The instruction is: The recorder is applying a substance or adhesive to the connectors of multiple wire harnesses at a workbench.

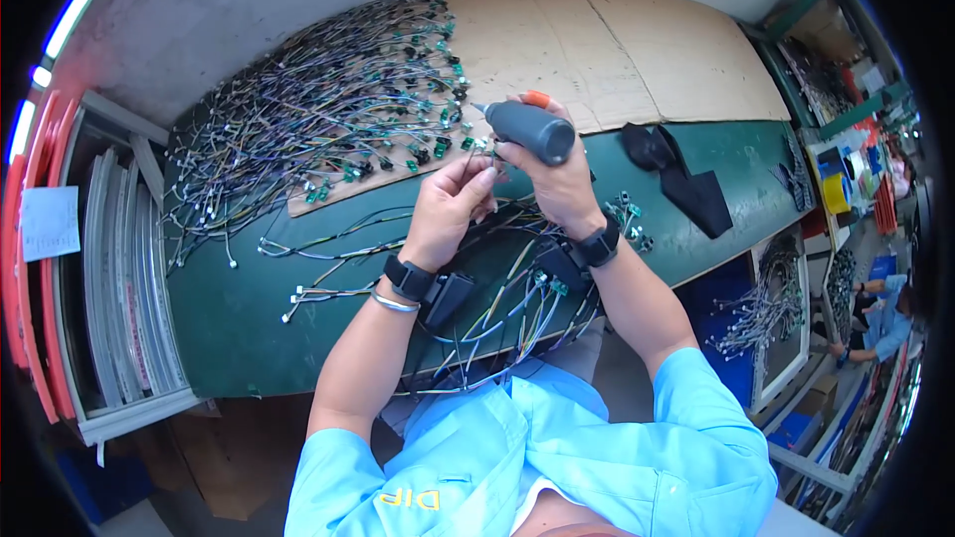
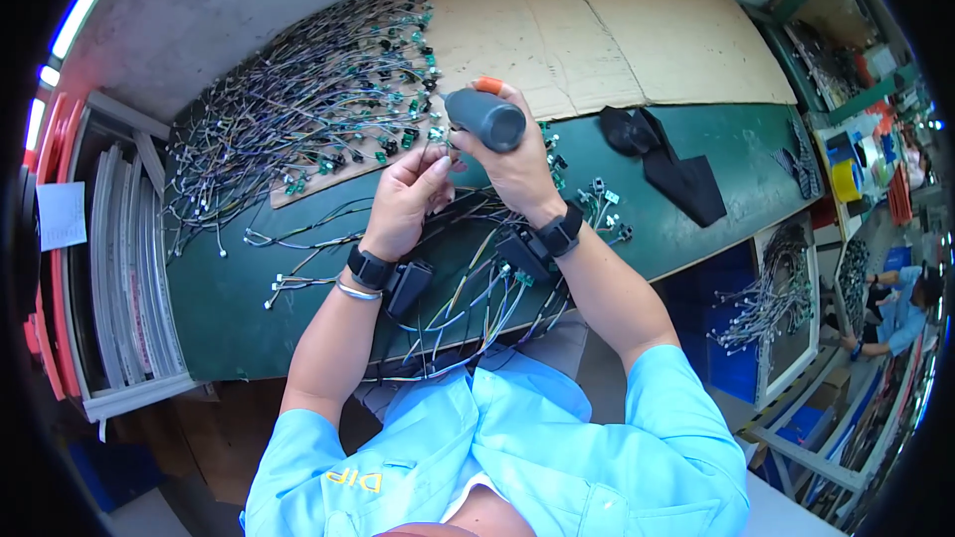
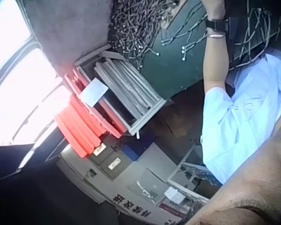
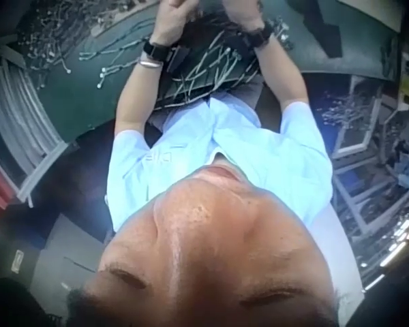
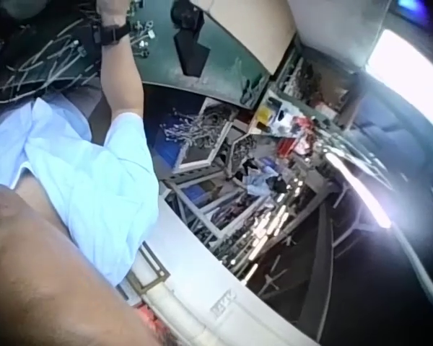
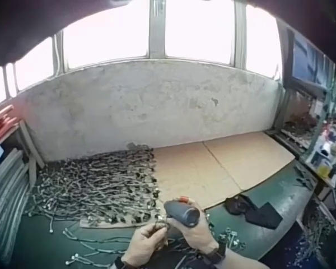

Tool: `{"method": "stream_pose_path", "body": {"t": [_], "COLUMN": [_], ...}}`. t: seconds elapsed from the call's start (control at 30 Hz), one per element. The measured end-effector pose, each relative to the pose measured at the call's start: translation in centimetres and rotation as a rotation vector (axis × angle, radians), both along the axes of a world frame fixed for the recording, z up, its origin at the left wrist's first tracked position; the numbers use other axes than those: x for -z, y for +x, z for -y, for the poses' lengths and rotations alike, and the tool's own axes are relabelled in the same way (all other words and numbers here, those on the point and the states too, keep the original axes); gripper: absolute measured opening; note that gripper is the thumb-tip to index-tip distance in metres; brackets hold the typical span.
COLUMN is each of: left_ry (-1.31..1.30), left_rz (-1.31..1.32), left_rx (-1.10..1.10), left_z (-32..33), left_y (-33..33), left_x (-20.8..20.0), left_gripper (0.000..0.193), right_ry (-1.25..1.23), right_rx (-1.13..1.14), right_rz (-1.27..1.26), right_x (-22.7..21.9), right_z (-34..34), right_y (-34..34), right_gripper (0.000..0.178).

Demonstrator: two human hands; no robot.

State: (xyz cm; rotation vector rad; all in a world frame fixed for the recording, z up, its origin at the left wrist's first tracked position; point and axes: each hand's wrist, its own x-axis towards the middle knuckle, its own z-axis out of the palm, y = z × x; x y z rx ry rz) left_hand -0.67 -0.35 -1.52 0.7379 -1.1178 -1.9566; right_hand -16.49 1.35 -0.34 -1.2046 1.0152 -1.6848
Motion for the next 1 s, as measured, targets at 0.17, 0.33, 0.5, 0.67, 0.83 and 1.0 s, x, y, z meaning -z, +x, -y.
{"method": "stream_pose_path", "body": {"t": [0.17, 0.33, 0.5, 0.67, 0.83, 1.0], "left_ry": [0.200, 0.329, 0.276, 0.278, 0.207, 0.096], "left_rz": [-0.043, -0.062, -0.069, -0.188, -0.040, 0.155], "left_rx": [0.005, -0.030, 0.014, 0.203, 0.259, 0.173], "left_z": [0.3, -0.2, -0.2, -0.4, -0.7, -0.7], "left_y": [0.0, 0.0, 0.1, 0.3, 0.4, 0.4], "left_x": [0.0, -1.6, -0.7, -0.9, -1.7, -1.9], "left_gripper": [0.022, 0.018, 0.015, 0.013, 0.011, 0.012], "right_ry": [0.007, 0.022, 0.021, 0.100, 0.155, 0.142], "right_rx": [-0.047, -0.104, -0.057, -0.191, -0.316, -0.242], "right_rz": [0.018, 0.224, 0.174, 0.477, 0.427, 0.142], "right_x": [0.4, 0.0, 0.1, -1.0, -1.7, -1.3], "right_z": [-0.4, -0.6, -0.9, -1.3, -1.5, -1.0], "right_y": [0.6, 0.7, 0.3, 0.2, -0.4, -1.7], "right_gripper": [0.058, 0.057, 0.058, 0.059, 0.060, 0.062]}}
